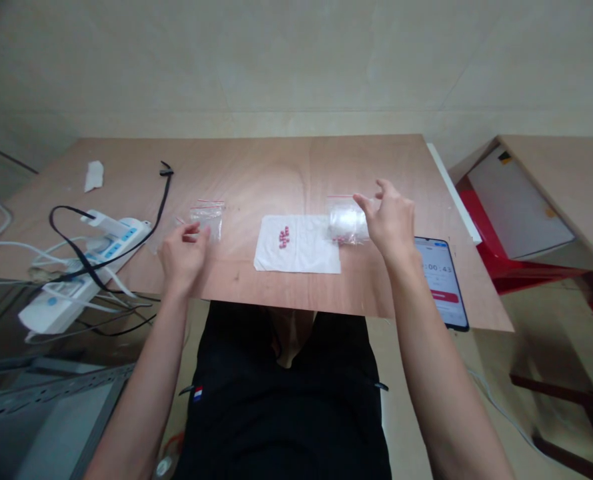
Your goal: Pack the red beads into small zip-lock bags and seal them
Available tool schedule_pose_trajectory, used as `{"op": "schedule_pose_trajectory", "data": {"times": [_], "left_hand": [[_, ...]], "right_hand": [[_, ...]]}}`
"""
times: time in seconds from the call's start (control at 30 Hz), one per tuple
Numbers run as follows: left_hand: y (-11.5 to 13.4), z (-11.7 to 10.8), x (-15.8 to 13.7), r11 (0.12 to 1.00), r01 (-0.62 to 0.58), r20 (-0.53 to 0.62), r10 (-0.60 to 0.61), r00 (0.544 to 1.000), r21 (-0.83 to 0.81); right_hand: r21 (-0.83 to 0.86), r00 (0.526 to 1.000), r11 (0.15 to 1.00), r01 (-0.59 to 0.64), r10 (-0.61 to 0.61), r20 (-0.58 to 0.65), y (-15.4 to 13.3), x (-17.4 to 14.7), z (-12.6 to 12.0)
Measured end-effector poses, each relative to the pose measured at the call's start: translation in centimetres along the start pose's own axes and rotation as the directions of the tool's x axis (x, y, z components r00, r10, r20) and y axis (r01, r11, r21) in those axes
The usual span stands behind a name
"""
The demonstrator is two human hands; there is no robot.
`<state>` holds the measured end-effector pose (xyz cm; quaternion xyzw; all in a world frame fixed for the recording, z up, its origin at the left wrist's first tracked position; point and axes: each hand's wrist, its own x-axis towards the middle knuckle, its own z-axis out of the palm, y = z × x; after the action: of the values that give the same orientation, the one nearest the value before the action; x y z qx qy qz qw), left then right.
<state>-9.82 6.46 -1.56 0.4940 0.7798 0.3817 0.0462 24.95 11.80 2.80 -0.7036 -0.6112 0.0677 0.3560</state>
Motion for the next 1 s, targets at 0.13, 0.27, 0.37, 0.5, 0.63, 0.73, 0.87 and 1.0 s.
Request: {"op": "schedule_pose_trajectory", "data": {"times": [0.13,0.27,0.37,0.5,0.63,0.73,0.87,1.0], "left_hand": [[-1.8,-0.7,1.8,0.984,0.007,-0.091,0.01,0.996,0.18],[-3.1,-1.4,3.0,0.951,-0.027,0.076,0.004,0.997,0.307],[-3.1,-1.8,2.8,0.947,-0.029,0.077,0.004,0.997,0.321],[-0.9,-2.7,0.4,0.978,-0.156,-0.055,0.165,0.985,0.139],[3.3,-3.1,-3.6,0.935,-0.336,-0.14,0.32,0.937,-0.114],[6.2,-2.6,-6.4,0.86,-0.463,-0.166,0.435,0.885,-0.213],[7.6,-1.9,-8.5,0.781,-0.582,-0.176,0.555,0.813,-0.224],[7.0,-2.1,-9.1,0.773,-0.509,-0.094,0.515,0.852,-0.379]], "right_hand": [[-0.128,0.997,0.991,0.039,-0.047,-0.054,1.3,-0.1,0.7],[-0.08,0.996,0.993,0.088,-0.087,0.008,0.8,-1.8,0.8],[-0.026,0.995,0.994,0.103,-0.103,-0.012,-0.6,-2.9,0.5],[0.175,0.994,0.979,0.108,-0.108,-0.005,-4.2,-5.1,-0.4],[0.523,0.968,0.852,-0.018,-0.117,0.224,-8.9,-7.8,-0.4],[0.689,0.901,0.7,-0.186,-0.158,0.404,-11.5,-9.3,0.6],[0.767,0.831,0.541,-0.344,-0.204,0.517,-12.3,-9.9,1.3],[0.76,0.798,0.446,-0.472,-0.151,0.584,-11.4,-10.0,0.8]]}}
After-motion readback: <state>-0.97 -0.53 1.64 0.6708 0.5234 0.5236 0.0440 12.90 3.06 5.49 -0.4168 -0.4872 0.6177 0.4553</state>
